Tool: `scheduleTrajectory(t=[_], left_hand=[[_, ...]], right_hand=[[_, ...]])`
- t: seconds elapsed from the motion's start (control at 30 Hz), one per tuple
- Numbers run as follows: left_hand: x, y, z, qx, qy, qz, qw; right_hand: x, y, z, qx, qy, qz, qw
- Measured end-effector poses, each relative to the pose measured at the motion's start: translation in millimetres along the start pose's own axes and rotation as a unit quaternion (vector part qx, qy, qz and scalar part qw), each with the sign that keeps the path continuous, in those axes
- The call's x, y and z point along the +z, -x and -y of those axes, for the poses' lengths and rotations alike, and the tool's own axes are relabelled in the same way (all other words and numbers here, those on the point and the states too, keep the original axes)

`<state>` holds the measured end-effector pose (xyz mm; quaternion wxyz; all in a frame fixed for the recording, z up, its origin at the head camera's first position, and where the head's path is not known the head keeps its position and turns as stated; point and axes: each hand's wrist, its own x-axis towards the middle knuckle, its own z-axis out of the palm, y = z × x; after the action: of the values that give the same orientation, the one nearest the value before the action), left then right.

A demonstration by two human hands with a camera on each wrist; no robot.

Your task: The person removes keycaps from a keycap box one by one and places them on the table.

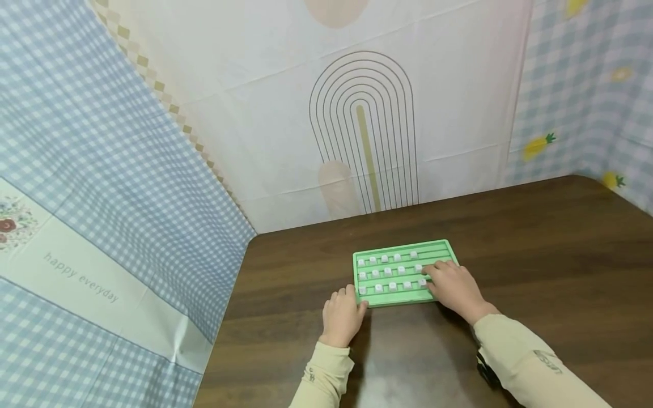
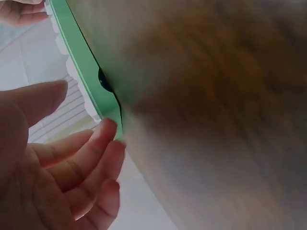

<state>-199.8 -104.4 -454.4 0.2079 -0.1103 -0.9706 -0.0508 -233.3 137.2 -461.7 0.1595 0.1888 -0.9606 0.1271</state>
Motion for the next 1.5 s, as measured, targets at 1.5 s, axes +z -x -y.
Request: scheduleTrajectory(t=[1.5], left_hand=[[-6.7,-36.5,1.3,-0.061,0.014,0.268,0.9615]], right_hand=[[-43.1,8.5,-47.3,0.084,-0.032,0.081,0.993]])
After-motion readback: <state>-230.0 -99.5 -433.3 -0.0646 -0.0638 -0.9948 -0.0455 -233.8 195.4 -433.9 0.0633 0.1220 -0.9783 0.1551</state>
